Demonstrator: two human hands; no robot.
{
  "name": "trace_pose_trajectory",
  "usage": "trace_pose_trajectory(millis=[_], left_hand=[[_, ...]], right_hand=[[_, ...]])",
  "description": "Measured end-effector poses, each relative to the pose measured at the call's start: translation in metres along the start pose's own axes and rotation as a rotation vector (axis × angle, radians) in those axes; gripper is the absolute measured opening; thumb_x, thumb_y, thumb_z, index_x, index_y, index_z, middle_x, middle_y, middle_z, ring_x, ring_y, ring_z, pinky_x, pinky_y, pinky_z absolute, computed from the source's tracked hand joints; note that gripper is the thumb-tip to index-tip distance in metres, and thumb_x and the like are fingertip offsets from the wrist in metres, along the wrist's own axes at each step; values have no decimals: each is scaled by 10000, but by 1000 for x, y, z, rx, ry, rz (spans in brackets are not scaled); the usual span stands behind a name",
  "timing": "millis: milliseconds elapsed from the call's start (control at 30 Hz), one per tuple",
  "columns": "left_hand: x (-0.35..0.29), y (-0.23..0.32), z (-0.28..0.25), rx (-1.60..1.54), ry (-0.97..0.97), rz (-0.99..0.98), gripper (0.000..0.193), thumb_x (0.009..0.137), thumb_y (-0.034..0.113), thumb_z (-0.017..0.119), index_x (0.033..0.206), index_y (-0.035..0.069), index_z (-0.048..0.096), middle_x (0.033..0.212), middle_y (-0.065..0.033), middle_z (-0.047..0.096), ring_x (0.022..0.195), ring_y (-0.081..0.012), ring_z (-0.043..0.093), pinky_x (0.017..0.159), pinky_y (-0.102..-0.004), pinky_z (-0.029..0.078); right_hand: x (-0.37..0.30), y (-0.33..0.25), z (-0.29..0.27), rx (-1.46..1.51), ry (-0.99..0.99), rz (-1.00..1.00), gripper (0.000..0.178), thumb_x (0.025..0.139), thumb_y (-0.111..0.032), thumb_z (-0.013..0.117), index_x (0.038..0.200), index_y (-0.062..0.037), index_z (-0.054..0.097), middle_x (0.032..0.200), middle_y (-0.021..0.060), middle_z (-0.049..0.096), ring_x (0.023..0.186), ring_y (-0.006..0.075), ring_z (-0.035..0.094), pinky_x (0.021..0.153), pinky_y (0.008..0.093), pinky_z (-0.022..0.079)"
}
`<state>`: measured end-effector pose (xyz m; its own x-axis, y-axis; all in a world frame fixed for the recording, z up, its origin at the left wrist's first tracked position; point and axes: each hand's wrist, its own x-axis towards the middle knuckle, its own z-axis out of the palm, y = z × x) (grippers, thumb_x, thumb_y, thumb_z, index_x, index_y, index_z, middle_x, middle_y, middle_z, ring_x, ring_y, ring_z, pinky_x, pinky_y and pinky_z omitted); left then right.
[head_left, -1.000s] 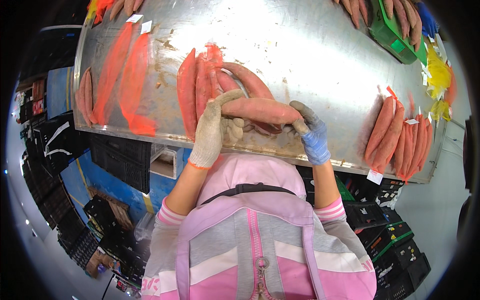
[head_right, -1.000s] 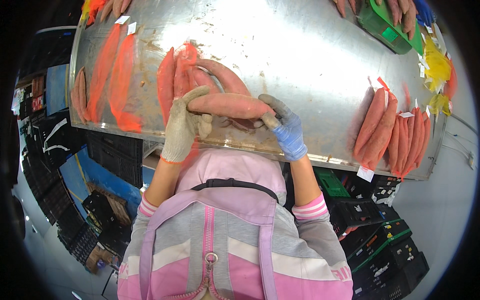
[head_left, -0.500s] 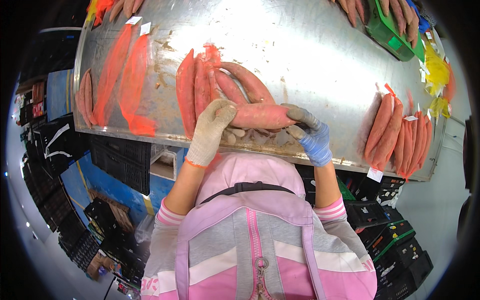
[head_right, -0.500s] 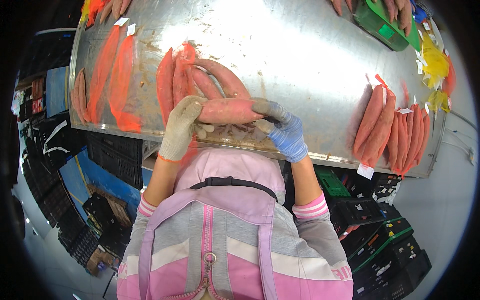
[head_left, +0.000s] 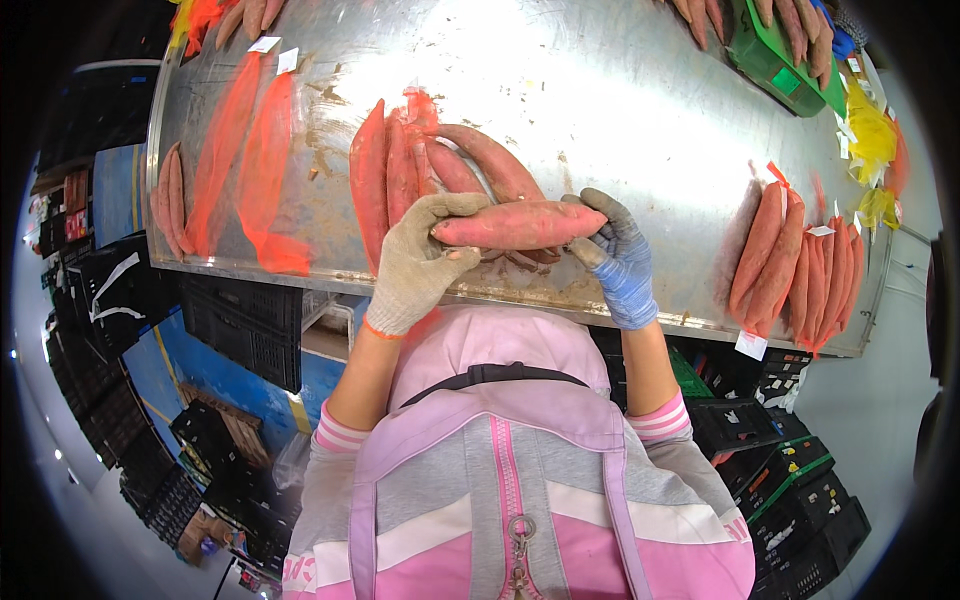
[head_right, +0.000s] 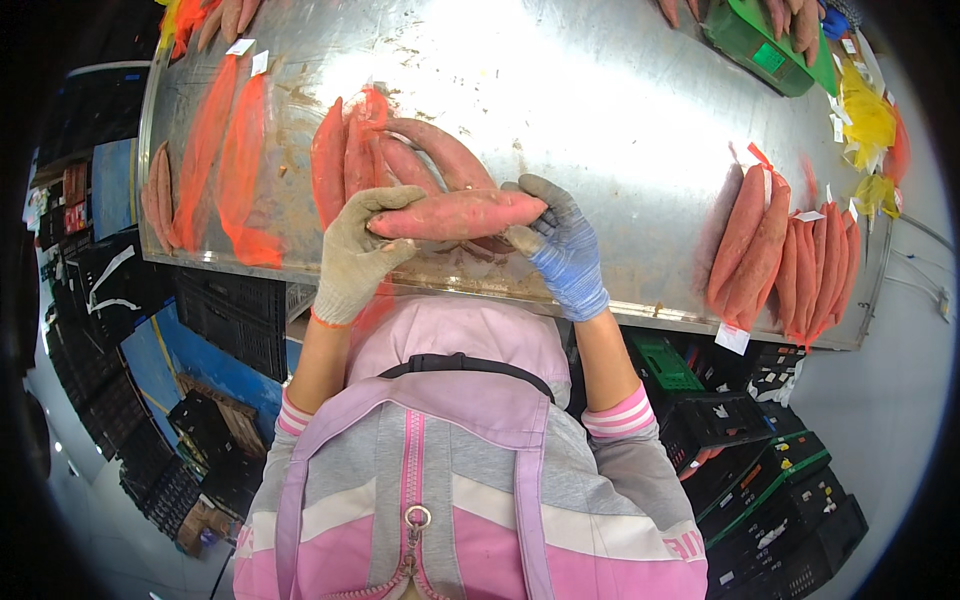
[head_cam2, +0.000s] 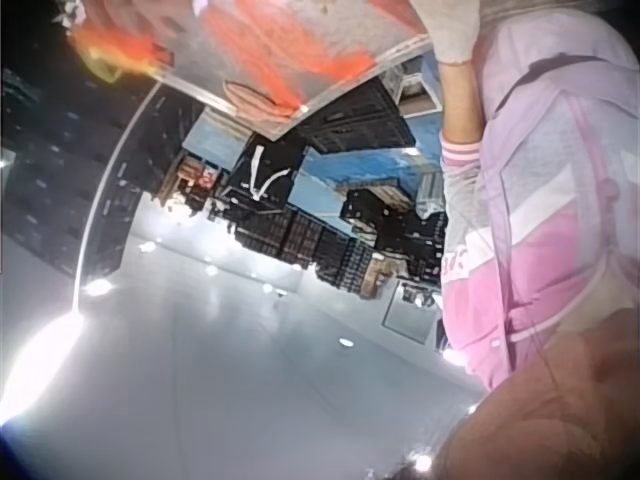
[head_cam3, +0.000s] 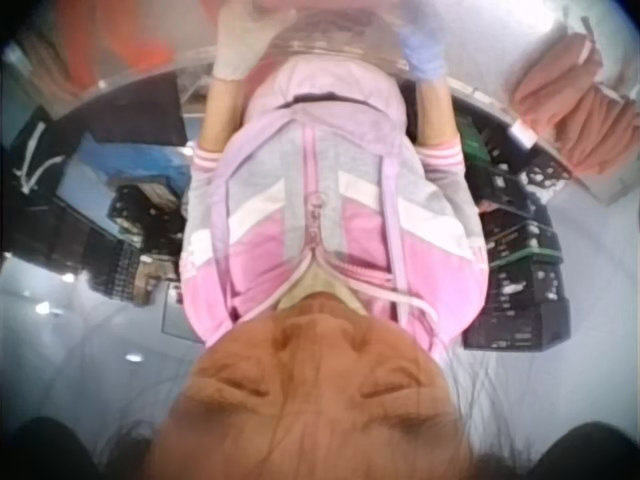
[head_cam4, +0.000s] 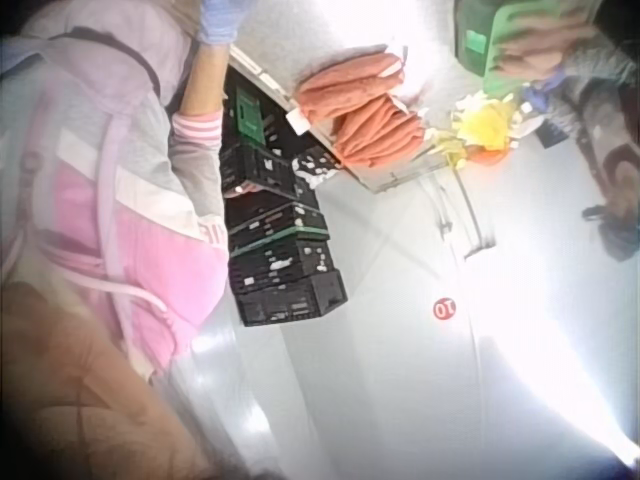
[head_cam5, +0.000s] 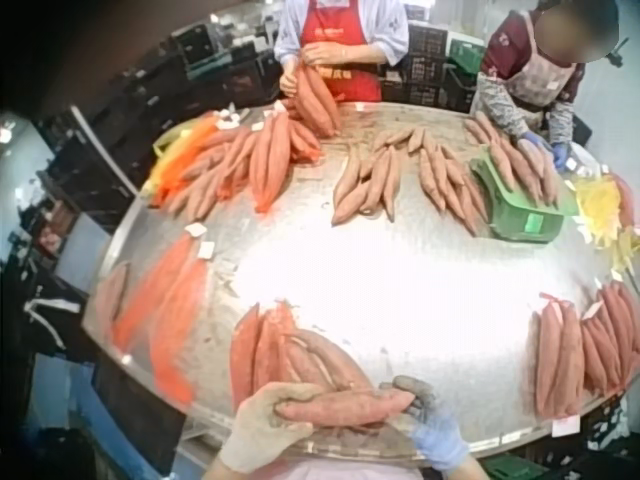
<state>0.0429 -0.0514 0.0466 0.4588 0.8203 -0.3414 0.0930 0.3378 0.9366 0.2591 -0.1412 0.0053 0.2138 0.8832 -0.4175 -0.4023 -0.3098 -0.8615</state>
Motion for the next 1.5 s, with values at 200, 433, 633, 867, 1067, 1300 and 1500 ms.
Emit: trace_pose_trajectory(millis=[200, 433, 633, 867, 1067, 1300, 1500], left_hand=[[0, -1, 1, -3, 2, -5, 481, 701, -73, 613, 1164, -32, 491, 1179, -134, 561, 1054, -166, 547, 910, -282, 459], [2, -5, 2, -31, 10, 32, 457, 722, -57, 604, 1166, -26, 501, 1145, -103, 560, 1028, -150, 544, 896, -273, 457], [3, -5, 4, -41, 12, 8, 463, 721, -53, 605, 1169, -33, 488, 1159, -114, 547, 1051, -161, 538, 901, -279, 456], [3, -3, 1, -78, 64, -252, 352, 877, 210, 596, 1133, -17, 513, 925, -88, 594, 750, -126, 609, 626, -253, 534], [0, -10, -6, -106, -40, -267, 446, 941, 376, 472, 1154, -13, 517, 758, -73, 606, 599, -131, 598, 528, -235, 486], [3, -14, 8, 14, 129, -175, 395, 951, 326, 469, 1172, 3, 521, 726, -69, 607, 608, -119, 603, 534, -228, 479], [2, -22, -3, -38, 153, -371, 329, 932, 320, 506, 1050, 18, 560, 664, -48, 581, 486, -96, 539, 432, -212, 435]], right_hand=[[1, 3, -2, -9, -15, -49, 546, 766, -63, 711, 1249, -25, 460, 1189, 127, 534, 1091, 201, 530, 942, 312, 460], [3, 4, -3, -3, -29, -87, 529, 763, -41, 706, 1236, -22, 469, 1190, 120, 536, 1095, 203, 529, 943, 318, 459], [3, 0, -3, -20, -4, -48, 516, 768, -58, 704, 1229, -16, 476, 1162, 121, 548, 1053, 193, 549, 910, 307, 473], [3, -12, -8, -212, -92, 102, 453, 826, -269, 674, 1148, 16, 532, 912, 81, 614, 810, 133, 600, 714, 242, 501], [4, -7, -13, -347, -86, 186, 466, 881, -460, 553, 867, 3, 600, 561, 22, 539, 482, 71, 497, 458, 220, 407], [4, 12, -26, -619, -113, 256, 570, 900, -511, 479, 843, 46, 585, 538, 43, 527, 496, 156, 445, 499, 317, 420], [-2, 4, -3, -481, -88, 29, 573, 907, -492, 474, 1099, 36, 588, 845, 128, 630, 777, 170, 550, 734, 313, 469]])
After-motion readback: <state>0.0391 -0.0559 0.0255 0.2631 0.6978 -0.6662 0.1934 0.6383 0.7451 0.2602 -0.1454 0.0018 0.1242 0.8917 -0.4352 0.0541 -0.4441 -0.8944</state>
